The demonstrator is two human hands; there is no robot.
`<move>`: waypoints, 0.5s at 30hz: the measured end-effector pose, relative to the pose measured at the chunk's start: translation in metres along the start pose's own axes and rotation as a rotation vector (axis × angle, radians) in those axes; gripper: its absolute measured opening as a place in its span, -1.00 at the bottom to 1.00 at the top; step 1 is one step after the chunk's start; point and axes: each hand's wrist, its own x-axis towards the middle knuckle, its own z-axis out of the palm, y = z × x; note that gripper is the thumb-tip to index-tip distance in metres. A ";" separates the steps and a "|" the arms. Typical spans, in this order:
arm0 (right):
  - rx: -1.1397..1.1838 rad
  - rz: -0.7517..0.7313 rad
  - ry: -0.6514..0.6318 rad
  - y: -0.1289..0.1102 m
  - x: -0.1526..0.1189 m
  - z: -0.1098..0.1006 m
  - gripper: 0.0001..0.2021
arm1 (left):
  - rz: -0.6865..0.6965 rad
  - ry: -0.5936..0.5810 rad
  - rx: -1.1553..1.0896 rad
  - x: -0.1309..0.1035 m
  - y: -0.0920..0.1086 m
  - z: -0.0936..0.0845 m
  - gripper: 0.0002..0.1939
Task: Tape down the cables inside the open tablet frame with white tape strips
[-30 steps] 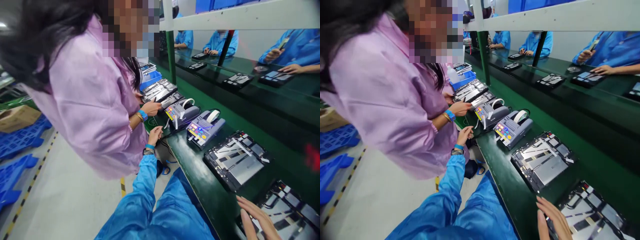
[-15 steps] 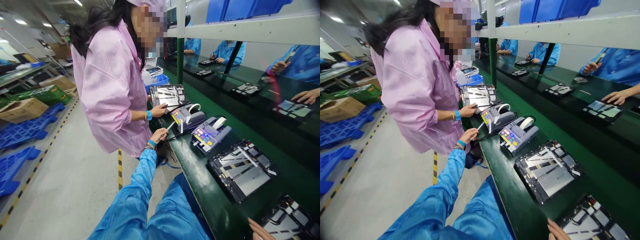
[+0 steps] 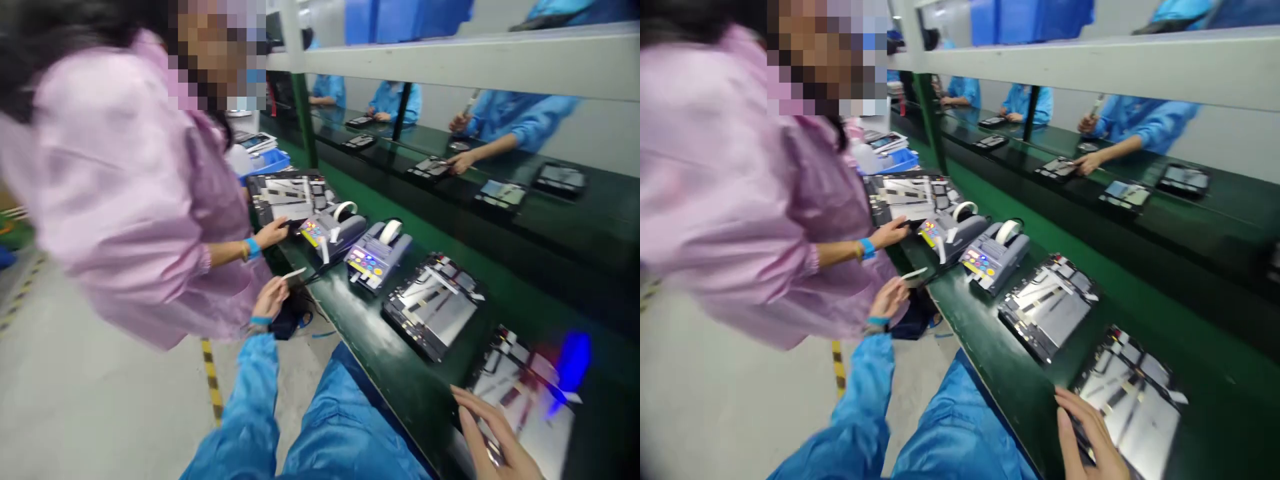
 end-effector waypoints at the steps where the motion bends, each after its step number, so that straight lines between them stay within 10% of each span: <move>1: 0.005 0.005 -0.009 -0.007 -0.001 0.000 -0.76 | 0.018 -0.042 0.006 -0.018 0.010 0.001 -0.36; 5: 0.220 0.050 -0.148 -0.048 0.013 0.017 -0.79 | 0.036 -0.482 0.238 -0.061 0.064 0.027 -0.52; 10: 0.543 0.017 -0.436 -0.057 0.053 0.035 -0.67 | 0.278 -1.264 0.405 -0.048 0.130 0.137 -0.68; 15: 0.758 0.046 -0.470 -0.033 0.055 0.022 -0.74 | 0.140 -1.491 0.330 -0.015 0.147 0.204 -0.71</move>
